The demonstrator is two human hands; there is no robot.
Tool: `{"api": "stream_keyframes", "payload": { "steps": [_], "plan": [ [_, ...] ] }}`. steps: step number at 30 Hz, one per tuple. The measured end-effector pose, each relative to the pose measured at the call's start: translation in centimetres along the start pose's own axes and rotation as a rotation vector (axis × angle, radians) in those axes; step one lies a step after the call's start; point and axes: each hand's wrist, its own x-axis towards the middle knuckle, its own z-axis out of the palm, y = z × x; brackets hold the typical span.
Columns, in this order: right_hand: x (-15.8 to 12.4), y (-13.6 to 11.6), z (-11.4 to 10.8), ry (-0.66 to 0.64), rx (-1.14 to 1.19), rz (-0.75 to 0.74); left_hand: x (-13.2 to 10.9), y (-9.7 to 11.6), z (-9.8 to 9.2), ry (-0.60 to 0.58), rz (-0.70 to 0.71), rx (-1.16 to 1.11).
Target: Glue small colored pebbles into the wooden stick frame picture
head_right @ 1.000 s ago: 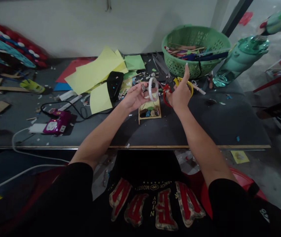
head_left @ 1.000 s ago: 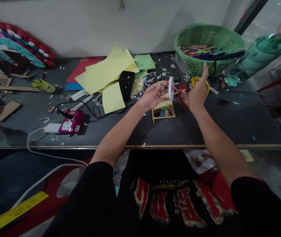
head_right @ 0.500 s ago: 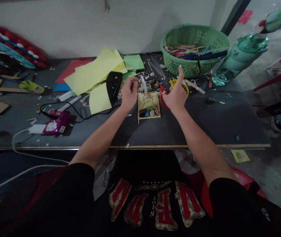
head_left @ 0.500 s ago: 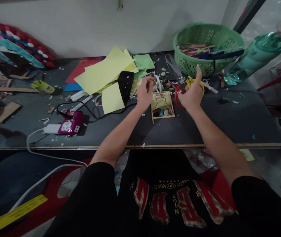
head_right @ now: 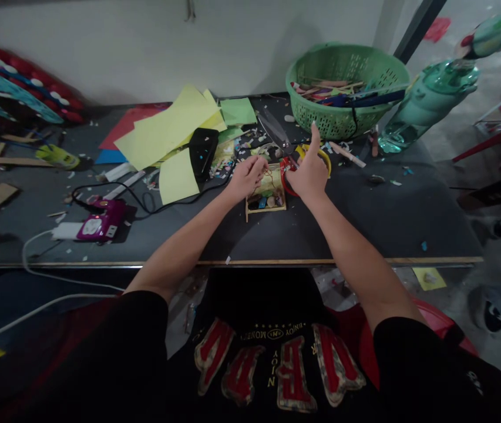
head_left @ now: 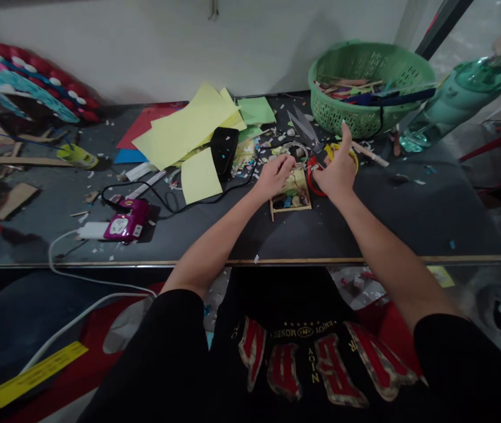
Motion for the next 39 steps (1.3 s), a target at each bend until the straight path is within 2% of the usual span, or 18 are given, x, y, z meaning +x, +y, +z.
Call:
{"api": "stream_keyframes", "payload": {
  "steps": [2,9,18,21,25,29,32,37,39],
  "plan": [
    [-0.1,-0.1,0.0,0.013,0.006,-0.014,0.0,0.1,0.2,-0.017,-0.027,-0.005],
    [-0.6,-0.8,-0.1,-0.006,0.002,-0.008,-0.4,1.3,0.6,-0.068,0.026,0.097],
    [-0.7,-1.0,0.0,0.007,-0.007,-0.036,-0.6,1.2,0.7,0.015,0.092,0.131],
    [-0.4,-0.6,-0.1,0.015,0.013,-0.028,-0.1,0.8,-0.2,0.128,0.054,0.179],
    [0.2,0.3,-0.1,0.041,0.046,0.002,1.0,-0.9,-3.0,0.355,-0.008,0.335],
    [0.5,0.5,0.0,0.023,0.033,0.047,1.7,-3.3,-5.1,0.331,-0.045,0.47],
    [0.6,0.3,-0.1,-0.01,0.01,0.063,1.8,-4.1,-5.1,0.335,-0.047,0.505],
    [0.6,0.5,0.2,0.008,0.026,0.039,1.4,-2.9,-4.0,0.303,-0.112,0.592],
    [0.6,0.7,0.4,0.041,0.033,0.018,1.3,-2.3,-3.8,0.328,-0.151,0.628]
  ]
}}
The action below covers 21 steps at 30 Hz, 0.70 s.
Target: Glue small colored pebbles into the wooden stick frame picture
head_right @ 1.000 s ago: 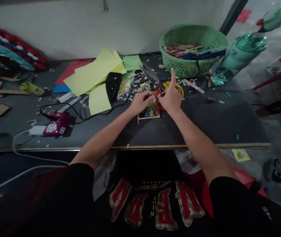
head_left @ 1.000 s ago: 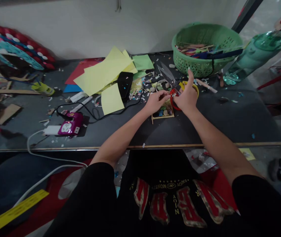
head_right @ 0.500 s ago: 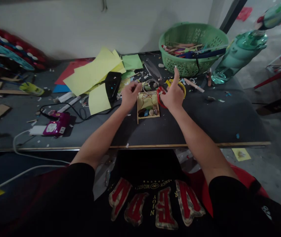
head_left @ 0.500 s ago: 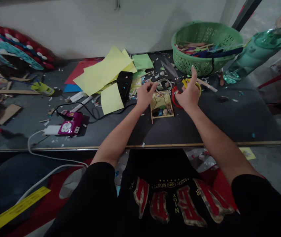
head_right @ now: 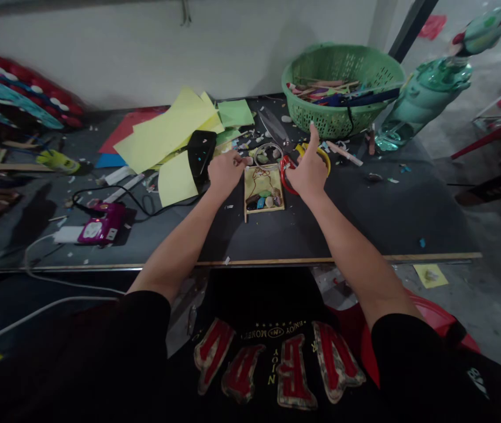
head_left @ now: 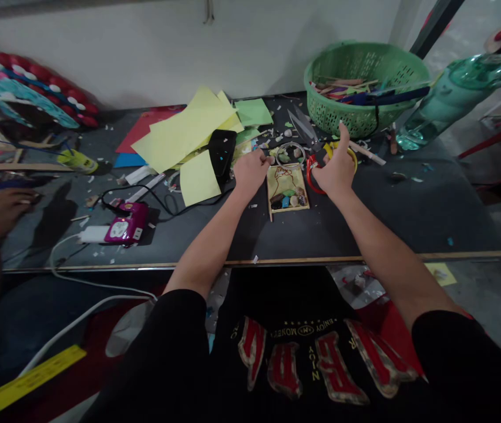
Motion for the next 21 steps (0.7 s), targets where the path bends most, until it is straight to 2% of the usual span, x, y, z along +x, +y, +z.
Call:
{"api": "stream_keyframes", "payload": {
  "steps": [4,9,13,18,21],
  "plan": [
    [0.0,0.2,0.1,0.014,-0.012,-0.009,0.0,0.4,-0.5,0.05,-0.009,0.002],
    [0.0,0.0,-0.2,-0.014,-0.006,0.005,-0.1,0.6,-0.4,0.033,-0.066,0.088],
    [-0.1,-0.2,-0.4,-0.001,-0.008,-0.003,-0.2,0.8,0.0,0.046,-0.018,0.039],
    [-0.1,-0.4,-0.5,-0.015,-0.024,-0.001,-0.4,1.0,0.2,-0.058,0.059,0.123],
    [0.0,0.0,-0.3,-0.009,-0.038,-0.02,-0.5,1.6,0.0,-0.176,0.18,0.219]
  ]
}}
